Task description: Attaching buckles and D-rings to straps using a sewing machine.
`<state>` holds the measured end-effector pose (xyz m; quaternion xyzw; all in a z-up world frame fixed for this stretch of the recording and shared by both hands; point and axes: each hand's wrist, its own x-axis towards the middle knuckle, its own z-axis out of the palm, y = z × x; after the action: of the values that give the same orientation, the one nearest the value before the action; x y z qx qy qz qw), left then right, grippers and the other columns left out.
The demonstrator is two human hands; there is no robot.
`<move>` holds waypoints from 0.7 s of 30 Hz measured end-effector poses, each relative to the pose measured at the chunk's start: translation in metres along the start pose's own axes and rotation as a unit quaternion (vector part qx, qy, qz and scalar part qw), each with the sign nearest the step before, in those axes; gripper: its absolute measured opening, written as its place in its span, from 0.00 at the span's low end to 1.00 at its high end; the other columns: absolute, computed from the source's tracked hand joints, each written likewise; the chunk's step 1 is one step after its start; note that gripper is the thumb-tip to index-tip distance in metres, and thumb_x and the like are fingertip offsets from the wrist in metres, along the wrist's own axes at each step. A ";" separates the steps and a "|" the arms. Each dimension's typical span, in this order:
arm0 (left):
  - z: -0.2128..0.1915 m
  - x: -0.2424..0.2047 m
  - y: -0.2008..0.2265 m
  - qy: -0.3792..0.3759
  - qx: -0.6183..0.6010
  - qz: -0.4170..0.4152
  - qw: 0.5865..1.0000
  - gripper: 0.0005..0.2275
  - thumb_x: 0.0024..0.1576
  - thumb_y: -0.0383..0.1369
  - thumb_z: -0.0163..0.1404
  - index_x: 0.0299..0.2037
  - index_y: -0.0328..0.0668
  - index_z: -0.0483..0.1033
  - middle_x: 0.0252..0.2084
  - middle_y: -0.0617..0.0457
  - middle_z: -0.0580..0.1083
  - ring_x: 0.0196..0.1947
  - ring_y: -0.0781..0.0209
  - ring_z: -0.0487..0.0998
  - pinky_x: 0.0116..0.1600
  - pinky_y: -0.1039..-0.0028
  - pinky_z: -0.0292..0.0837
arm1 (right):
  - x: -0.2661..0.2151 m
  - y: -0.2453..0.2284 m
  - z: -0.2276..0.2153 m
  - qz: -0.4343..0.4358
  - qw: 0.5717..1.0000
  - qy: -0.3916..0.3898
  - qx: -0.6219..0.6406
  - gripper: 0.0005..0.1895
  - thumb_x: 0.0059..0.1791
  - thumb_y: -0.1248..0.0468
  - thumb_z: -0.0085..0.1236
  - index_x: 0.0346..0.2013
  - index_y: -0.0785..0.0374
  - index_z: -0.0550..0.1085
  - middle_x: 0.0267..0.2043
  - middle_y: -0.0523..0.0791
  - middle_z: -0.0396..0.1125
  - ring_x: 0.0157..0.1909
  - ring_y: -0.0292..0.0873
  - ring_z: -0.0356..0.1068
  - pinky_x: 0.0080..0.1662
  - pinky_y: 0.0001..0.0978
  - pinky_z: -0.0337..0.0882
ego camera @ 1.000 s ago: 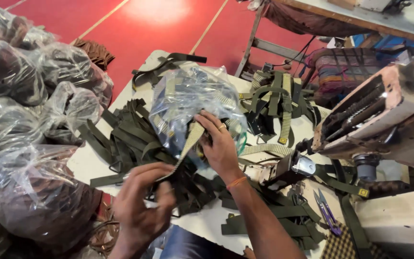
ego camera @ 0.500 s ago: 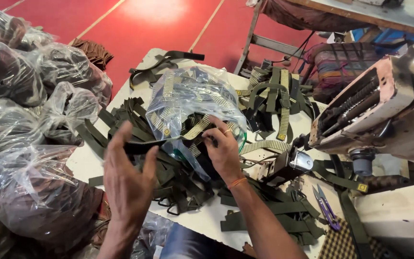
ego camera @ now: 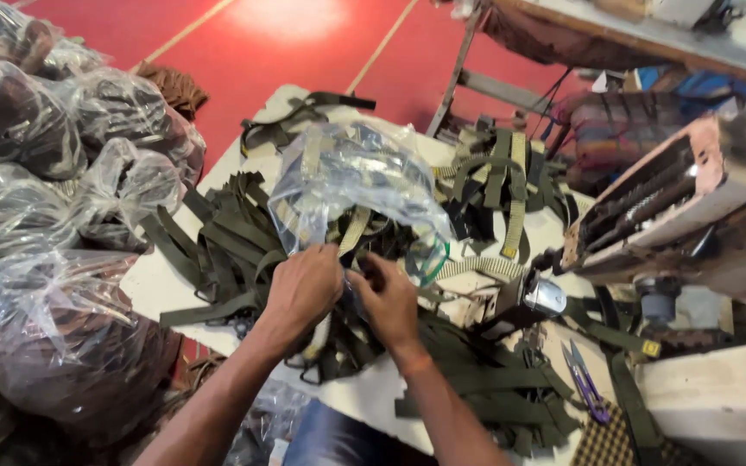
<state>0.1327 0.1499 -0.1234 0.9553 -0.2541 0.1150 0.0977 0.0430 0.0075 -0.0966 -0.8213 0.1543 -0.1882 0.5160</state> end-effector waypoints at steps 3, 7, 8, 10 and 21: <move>-0.011 0.000 0.008 -0.064 -0.089 -0.031 0.993 0.11 0.62 0.44 0.37 0.40 0.50 0.68 0.33 0.47 0.73 0.31 0.35 0.81 0.40 0.49 0.76 | 0.026 0.013 0.012 -0.019 0.997 -0.065 -0.041 0.25 0.48 0.52 0.65 0.55 0.62 0.76 0.45 0.54 0.74 0.50 0.62 0.74 0.49 0.53 0.75; -0.060 -0.007 0.017 -0.081 -0.191 -0.044 0.977 0.14 0.68 0.42 0.30 0.40 0.45 0.67 0.29 0.42 0.73 0.33 0.28 0.79 0.40 0.44 0.74 | 0.047 -0.002 0.021 0.020 0.997 -0.061 -0.032 0.05 0.43 0.58 0.61 0.26 0.54 0.80 0.22 0.45 0.73 0.30 0.46 0.78 0.34 0.37 0.73; -0.079 -0.010 0.019 -0.080 -0.222 -0.045 0.971 0.15 0.68 0.41 0.30 0.40 0.44 0.67 0.28 0.40 0.73 0.33 0.27 0.79 0.41 0.44 0.74 | 0.049 -0.013 0.021 0.029 0.997 -0.070 0.032 0.04 0.43 0.64 0.61 0.26 0.60 0.80 0.18 0.49 0.74 0.24 0.44 0.78 0.32 0.33 0.76; -0.126 -0.027 0.030 -0.073 -0.239 -0.070 0.966 0.13 0.68 0.40 0.33 0.41 0.44 0.68 0.29 0.39 0.74 0.35 0.26 0.79 0.41 0.43 0.74 | 0.066 -0.006 0.026 0.086 0.993 -0.068 0.037 0.06 0.45 0.62 0.61 0.32 0.62 0.81 0.20 0.49 0.74 0.24 0.45 0.78 0.33 0.34 0.78; -0.211 -0.084 0.004 -0.069 -0.601 -0.246 0.758 0.14 0.65 0.33 0.46 0.40 0.30 0.83 0.26 0.49 0.75 0.25 0.63 0.70 0.31 0.75 0.61 | 0.054 -0.031 -0.004 0.221 0.963 -0.090 0.126 0.17 0.52 0.68 0.56 0.55 0.74 0.73 0.31 0.49 0.75 0.29 0.39 0.76 0.32 0.27 0.75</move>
<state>0.0241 0.2365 0.0556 0.7356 -0.0337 -0.1557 0.6584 0.0906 -0.0072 -0.0587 -0.7085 0.2598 -0.0130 0.6561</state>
